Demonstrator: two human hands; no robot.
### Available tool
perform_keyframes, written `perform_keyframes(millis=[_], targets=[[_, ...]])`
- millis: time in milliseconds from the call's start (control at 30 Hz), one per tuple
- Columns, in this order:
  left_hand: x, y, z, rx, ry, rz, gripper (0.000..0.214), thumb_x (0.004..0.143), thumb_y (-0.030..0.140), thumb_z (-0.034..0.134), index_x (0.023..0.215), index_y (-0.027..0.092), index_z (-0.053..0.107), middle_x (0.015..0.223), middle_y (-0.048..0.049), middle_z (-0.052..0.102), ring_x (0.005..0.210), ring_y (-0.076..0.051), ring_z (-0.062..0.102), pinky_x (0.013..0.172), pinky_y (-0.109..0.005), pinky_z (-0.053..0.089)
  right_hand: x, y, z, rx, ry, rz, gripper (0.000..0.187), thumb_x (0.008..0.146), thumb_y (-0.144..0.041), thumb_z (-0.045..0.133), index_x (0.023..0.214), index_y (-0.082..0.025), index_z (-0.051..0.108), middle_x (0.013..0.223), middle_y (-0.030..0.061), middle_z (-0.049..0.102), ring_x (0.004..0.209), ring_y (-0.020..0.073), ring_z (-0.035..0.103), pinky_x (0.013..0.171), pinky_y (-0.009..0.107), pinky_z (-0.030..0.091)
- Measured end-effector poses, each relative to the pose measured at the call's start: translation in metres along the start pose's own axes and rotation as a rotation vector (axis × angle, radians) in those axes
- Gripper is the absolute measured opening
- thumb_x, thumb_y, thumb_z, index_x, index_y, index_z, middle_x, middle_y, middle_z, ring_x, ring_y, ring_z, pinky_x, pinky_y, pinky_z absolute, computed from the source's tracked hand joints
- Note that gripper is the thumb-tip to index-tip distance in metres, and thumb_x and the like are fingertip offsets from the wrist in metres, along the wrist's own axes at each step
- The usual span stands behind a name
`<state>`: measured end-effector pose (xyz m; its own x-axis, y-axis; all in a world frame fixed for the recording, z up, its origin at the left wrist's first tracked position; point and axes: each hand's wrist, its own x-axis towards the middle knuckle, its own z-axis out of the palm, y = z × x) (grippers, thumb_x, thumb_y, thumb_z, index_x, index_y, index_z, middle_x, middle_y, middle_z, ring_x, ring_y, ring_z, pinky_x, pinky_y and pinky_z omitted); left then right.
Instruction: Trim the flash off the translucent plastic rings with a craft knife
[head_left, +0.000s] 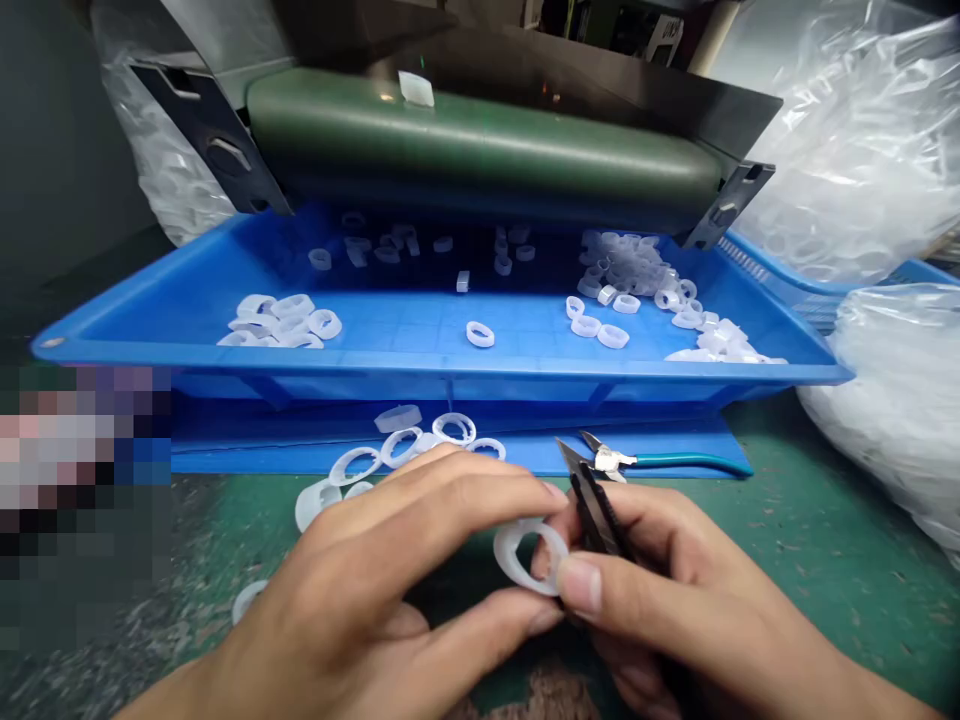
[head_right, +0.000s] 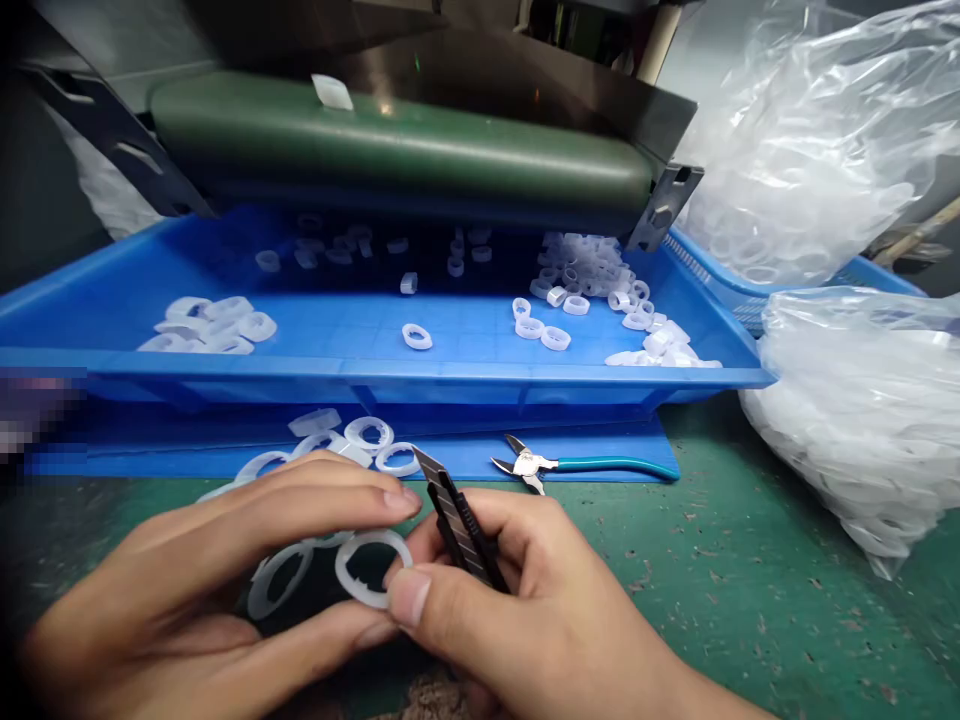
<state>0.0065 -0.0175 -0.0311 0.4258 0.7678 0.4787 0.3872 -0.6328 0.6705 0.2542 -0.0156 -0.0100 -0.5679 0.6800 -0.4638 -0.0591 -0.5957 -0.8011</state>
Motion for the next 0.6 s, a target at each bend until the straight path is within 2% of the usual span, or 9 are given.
perform_keyframes(millis=[100, 200, 300, 433, 533, 600], targets=[[-0.004, 0.000, -0.004, -0.022, 0.008, -0.107, 0.038, 0.109, 0.035, 0.095, 0.141, 0.048, 0.079, 0.119, 0.0100, 0.095, 0.107, -0.021, 0.093, 0.098, -0.026, 0.072, -0.006, -0.006, 0.000, 0.024, 0.009, 0.004, 0.050, 0.093, -0.061, 0.106, 0.102, -0.023, 0.075, 0.062, -0.0109, 0.051, 0.049, 0.0074, 0.035, 0.045, 0.020, 0.029], [-0.008, -0.001, -0.006, -0.047, 0.040, -0.130, 0.041, 0.107, 0.033, 0.097, 0.141, 0.049, 0.083, 0.115, 0.0092, 0.096, 0.101, -0.021, 0.094, 0.094, -0.027, 0.073, -0.008, -0.011, -0.001, -0.011, 0.012, 0.059, 0.050, 0.093, -0.061, 0.105, 0.104, -0.024, 0.073, 0.062, -0.0103, 0.052, 0.051, 0.0087, 0.039, 0.050, 0.021, 0.035], [-0.006, -0.002, -0.006, -0.070, 0.036, -0.149, 0.035, 0.107, 0.035, 0.097, 0.136, 0.050, 0.086, 0.113, 0.0099, 0.096, 0.100, -0.021, 0.094, 0.094, -0.026, 0.073, -0.008, -0.012, -0.002, -0.025, 0.003, 0.062, 0.049, 0.096, -0.062, 0.101, 0.105, -0.024, 0.073, 0.060, -0.0103, 0.052, 0.051, 0.0096, 0.041, 0.052, 0.021, 0.039], [0.001, -0.001, -0.006, -0.101, 0.032, -0.245, 0.021, 0.104, 0.045, 0.099, 0.123, 0.050, 0.091, 0.108, 0.0121, 0.096, 0.095, -0.018, 0.094, 0.087, -0.021, 0.073, -0.004, -0.005, -0.001, 0.009, -0.004, -0.005, 0.048, 0.096, -0.064, 0.099, 0.101, -0.024, 0.072, 0.057, -0.0105, 0.051, 0.047, 0.0093, 0.039, 0.047, 0.021, 0.035], [0.007, 0.000, -0.006, -0.258, 0.028, -0.353, 0.018, 0.104, 0.042, 0.099, 0.120, 0.049, 0.093, 0.114, 0.0108, 0.097, 0.100, -0.018, 0.095, 0.087, -0.018, 0.074, -0.002, -0.001, -0.001, -0.001, 0.022, -0.017, 0.054, 0.094, -0.071, 0.098, 0.096, -0.024, 0.072, 0.055, -0.0098, 0.051, 0.045, 0.0085, 0.038, 0.045, 0.020, 0.033], [0.010, 0.001, -0.008, -0.391, 0.054, -0.414, 0.022, 0.103, 0.035, 0.100, 0.120, 0.048, 0.093, 0.119, 0.0106, 0.098, 0.104, -0.017, 0.096, 0.090, -0.016, 0.074, -0.001, 0.000, -0.002, -0.046, 0.043, -0.042, 0.058, 0.097, -0.078, 0.092, 0.093, -0.024, 0.072, 0.058, -0.0080, 0.053, 0.047, 0.0092, 0.042, 0.045, 0.020, 0.036]])
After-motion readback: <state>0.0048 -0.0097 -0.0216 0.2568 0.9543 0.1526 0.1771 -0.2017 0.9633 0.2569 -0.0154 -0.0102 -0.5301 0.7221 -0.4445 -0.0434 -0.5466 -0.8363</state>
